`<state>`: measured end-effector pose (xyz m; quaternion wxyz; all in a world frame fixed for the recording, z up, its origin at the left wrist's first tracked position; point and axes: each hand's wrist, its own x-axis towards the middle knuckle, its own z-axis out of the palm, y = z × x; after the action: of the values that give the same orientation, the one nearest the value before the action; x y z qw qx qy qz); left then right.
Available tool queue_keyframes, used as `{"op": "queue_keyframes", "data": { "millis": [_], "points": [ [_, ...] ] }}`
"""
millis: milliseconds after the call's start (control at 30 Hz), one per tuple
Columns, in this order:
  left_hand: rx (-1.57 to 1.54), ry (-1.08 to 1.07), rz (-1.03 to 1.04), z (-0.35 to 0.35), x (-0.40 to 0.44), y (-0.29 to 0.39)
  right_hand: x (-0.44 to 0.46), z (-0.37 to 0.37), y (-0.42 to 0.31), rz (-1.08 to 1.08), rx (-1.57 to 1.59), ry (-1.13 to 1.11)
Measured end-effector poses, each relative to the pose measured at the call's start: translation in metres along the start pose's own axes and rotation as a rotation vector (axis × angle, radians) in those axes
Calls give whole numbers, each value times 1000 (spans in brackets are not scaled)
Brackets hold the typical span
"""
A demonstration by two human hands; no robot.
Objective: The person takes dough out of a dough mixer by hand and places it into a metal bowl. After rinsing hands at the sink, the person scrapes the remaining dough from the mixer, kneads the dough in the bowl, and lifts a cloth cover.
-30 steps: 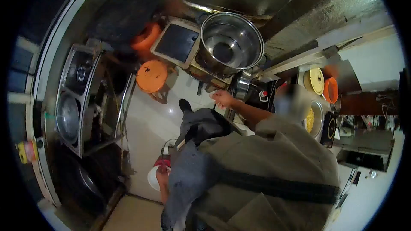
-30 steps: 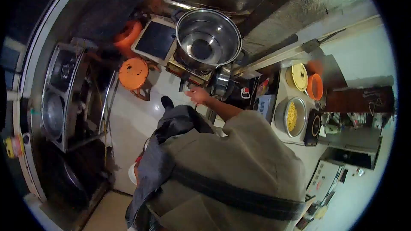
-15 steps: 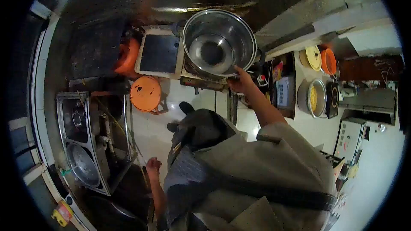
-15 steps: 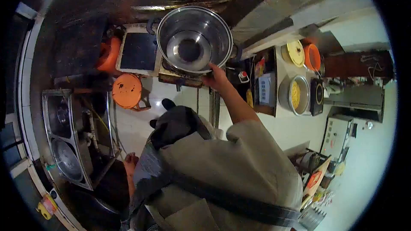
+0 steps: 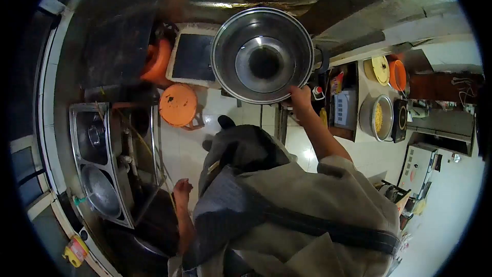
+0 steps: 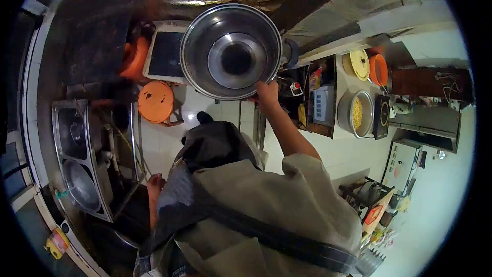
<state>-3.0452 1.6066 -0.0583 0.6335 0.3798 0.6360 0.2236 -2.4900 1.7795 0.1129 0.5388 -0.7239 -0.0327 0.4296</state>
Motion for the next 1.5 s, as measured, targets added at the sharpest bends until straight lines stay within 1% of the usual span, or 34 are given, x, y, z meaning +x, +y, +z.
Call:
{"op": "queue_keyframes", "data": {
  "millis": [67,133,200,267,300,333,367,400,467,533,567,600,633,667,700,733,767,800,867,900,933,1000,1033,1067,1100,1133,1167,1200,1233,1267,1333,1367,1433,1500],
  "points": [
    [-98,33,13,15,13,30,7,-11,7,-67,-140,-169],
    [58,39,4,30,31,95,-2,-4,0,-49,-207,-173],
    [-114,88,21,47,59,134,-6,-1,-8,-39,-280,-184],
    [-220,56,36,63,77,196,-6,5,-11,-84,-394,-336],
    [-275,52,78,67,90,211,-10,14,-14,-79,-404,-360],
    [-328,46,120,69,100,224,-16,22,-18,-150,-330,-372],
    [-378,27,128,76,102,253,-19,28,-18,-219,-254,-380],
    [-427,4,135,80,99,272,-20,30,-16,-209,-264,-394],
    [-471,12,149,77,101,270,-14,37,-17,-189,-379,-450],
    [-507,3,162,76,101,272,-14,44,-15,-148,-371,-475],
    [-480,-8,228,75,102,274,-14,44,-14,-110,-363,-492],
    [-456,-21,296,76,102,280,-13,44,-12,-113,-362,-485],
    [-500,-38,377,80,100,296,-11,40,-8,-64,-374,-466],
    [-507,-45,378,85,96,313,-10,36,-5,-17,-388,-447],
    [-446,-14,364,90,93,330,-12,32,-4,-27,-393,-442],
    [-386,18,353,94,97,340,-16,27,-2,19,-328,-352],
    [-332,-30,415,94,110,338,-20,22,0,63,-260,-263],
    [-341,-34,423,100,119,337,-24,16,0,51,-264,-260],
    [-135,56,561,115,127,336,-30,-1,-2,191,-122,-210],
    [-150,-15,449,117,115,346,-27,-11,-2,148,-119,-226],
    [-155,-15,455,117,116,338,-23,-17,3,140,-121,-227],
    [-196,-153,314,119,128,303,-8,-30,21,199,193,-246],
    [-203,-144,310,118,133,278,6,-38,29,197,135,-162],
    [-75,-165,326,115,138,251,17,-44,43,202,125,-169],
    [52,-184,341,113,132,245,20,-42,50,-217,-199,-159],
    [45,-171,338,110,125,239,27,-40,54,-426,-366,-178],
    [187,-145,392,107,118,232,34,-38,57,-642,-524,-161],
    [332,-119,444,105,110,230,33,-21,44,-247,-99,-81],
    [299,-109,441,103,106,224,34,-7,36,158,316,6],
    [295,-99,434,98,103,218,38,0,36,164,307,-1],
    [388,-75,365,92,95,214,48,6,37,184,381,-26],
    [384,-68,356,89,91,209,58,3,42,142,366,-54],
    [477,-27,366,81,89,201,67,4,46,119,394,-102],
    [456,-8,323,74,84,193,77,-2,53,98,417,-147]
  ]
}}
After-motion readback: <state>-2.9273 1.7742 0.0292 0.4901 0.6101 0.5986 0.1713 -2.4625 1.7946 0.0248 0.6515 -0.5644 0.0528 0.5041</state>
